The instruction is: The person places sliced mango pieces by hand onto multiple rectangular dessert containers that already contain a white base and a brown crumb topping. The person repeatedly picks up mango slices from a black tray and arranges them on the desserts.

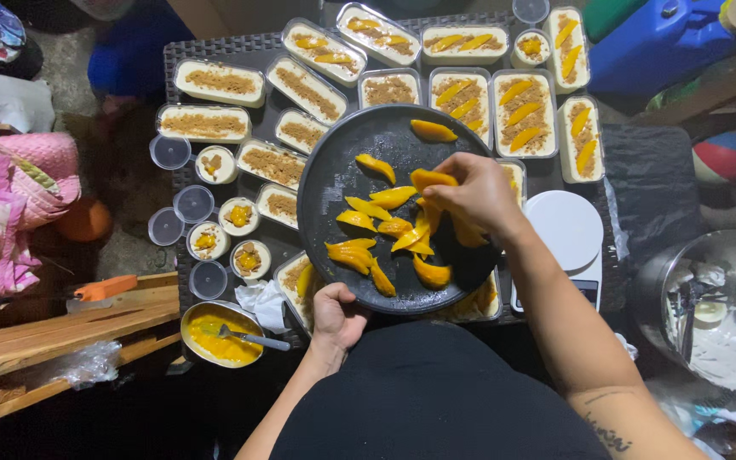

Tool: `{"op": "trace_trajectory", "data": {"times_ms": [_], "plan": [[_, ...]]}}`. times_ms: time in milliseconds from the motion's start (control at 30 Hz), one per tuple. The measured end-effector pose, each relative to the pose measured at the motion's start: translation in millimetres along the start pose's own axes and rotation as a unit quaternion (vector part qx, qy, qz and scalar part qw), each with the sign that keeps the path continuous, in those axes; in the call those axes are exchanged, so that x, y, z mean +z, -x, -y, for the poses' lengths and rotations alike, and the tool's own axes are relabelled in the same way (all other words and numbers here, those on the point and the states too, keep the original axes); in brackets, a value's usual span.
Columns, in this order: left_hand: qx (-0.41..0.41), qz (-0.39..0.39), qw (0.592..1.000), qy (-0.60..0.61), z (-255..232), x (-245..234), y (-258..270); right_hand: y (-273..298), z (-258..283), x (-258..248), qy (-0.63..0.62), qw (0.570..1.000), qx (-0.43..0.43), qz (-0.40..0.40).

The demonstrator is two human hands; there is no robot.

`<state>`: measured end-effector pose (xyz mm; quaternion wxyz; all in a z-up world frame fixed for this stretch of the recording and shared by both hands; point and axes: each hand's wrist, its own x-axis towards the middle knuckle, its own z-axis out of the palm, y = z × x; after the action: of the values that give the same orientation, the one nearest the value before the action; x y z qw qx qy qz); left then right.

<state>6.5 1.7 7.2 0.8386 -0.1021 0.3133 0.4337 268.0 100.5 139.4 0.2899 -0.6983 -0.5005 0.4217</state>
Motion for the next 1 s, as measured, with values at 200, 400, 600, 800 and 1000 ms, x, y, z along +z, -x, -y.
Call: {"op": "trace_trajectory", "data": {"times_ms": [200,400,600,800,1000], "plan": [[0.0,-0.009,1.0,0.008,1,6,-2,6,10,28,0.185,0.954,-0.226,-0.059],[0.003,-0.014,1.0,0.016,-1,-2,-2,10,3,43,0.139,0.979,-0.141,-0.038],[-0.006,-0.017,0.999,0.041,-3,-7,-2,-11,-23,27,-0.073,0.997,-0.028,0.015],[0.002,-0.018,1.0,0.025,-6,-5,0,-4,-30,14,-0.164,0.977,-0.02,0.137],[-0.003,0.001,0.999,0.034,-4,-7,0,17,-15,14,0.186,0.955,-0.207,0.099]]}}
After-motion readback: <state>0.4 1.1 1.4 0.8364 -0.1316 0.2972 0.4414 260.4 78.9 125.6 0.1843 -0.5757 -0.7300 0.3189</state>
